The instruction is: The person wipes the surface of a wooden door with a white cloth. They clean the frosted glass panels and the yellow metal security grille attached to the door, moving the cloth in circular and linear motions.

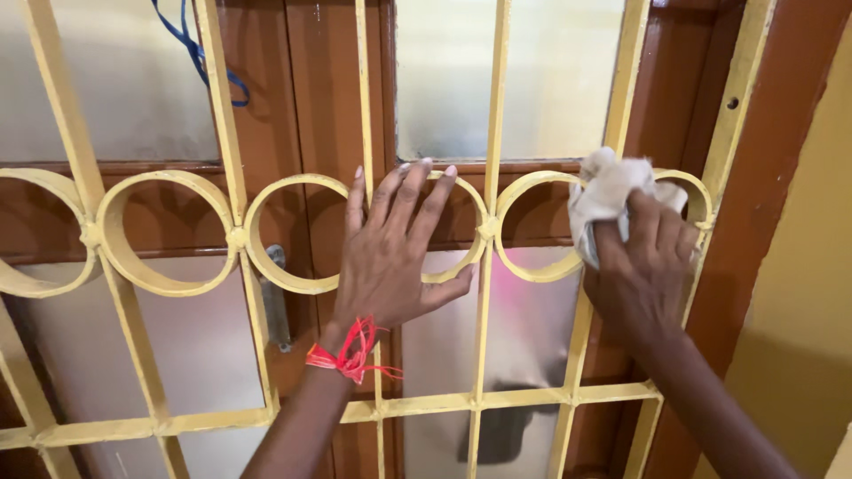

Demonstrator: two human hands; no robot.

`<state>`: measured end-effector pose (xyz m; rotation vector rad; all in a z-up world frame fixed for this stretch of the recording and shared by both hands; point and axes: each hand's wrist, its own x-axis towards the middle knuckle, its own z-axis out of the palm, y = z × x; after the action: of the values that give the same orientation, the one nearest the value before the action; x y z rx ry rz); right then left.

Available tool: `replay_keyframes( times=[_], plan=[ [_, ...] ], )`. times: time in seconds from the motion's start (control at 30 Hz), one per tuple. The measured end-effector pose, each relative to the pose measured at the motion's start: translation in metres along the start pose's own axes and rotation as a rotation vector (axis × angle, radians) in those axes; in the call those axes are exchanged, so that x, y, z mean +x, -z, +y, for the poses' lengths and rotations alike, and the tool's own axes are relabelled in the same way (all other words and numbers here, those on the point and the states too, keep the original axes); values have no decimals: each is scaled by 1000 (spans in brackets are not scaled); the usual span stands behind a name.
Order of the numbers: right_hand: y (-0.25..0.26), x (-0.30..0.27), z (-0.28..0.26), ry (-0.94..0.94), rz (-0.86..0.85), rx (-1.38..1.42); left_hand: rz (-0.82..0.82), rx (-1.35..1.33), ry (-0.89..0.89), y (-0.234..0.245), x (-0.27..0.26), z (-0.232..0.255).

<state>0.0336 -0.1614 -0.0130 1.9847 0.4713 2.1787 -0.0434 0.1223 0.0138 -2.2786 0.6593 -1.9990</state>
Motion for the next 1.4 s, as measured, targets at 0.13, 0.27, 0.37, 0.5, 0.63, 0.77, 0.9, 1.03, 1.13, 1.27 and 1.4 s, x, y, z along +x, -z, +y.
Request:
replay_keyframes(
  times=[0.13,0.27,0.37,0.5,0.63,0.77,0.9,1.03,1.13,1.27,1.4],
  plan=[
    [5,-18,-4,73,32,-27,-39,33,-50,10,-10,-17],
    [13,-20,-19,117,53,104,-92,14,-42,14,-17,-22],
    [22,-17,-45,35,-83,245,-66,-1,-48,14,-18,-20],
    [29,8,-60,-124,-188,649,-33,-8,-37,13,-17,-18],
    [18,36,-67,-759,-371,1211,-9,-26,-23,12,-18,-17],
    [16,23,-74,-274,-200,835,-18,-49,3,13,-19,-14],
    [22,8,-60,3,-405,277,-35,-48,8,16,-17,-14],
    [40,5,-34,214,-404,62,-33,-53,10,18,-17,-13],
    [56,5,-15,164,-262,165,-45,-65,22,20,-18,-13],
    [59,15,-5,-118,-107,311,-49,-62,24,22,-16,-12],
    [36,44,-14,-168,-38,387,-48,-67,43,21,-18,-10]
  ],
)
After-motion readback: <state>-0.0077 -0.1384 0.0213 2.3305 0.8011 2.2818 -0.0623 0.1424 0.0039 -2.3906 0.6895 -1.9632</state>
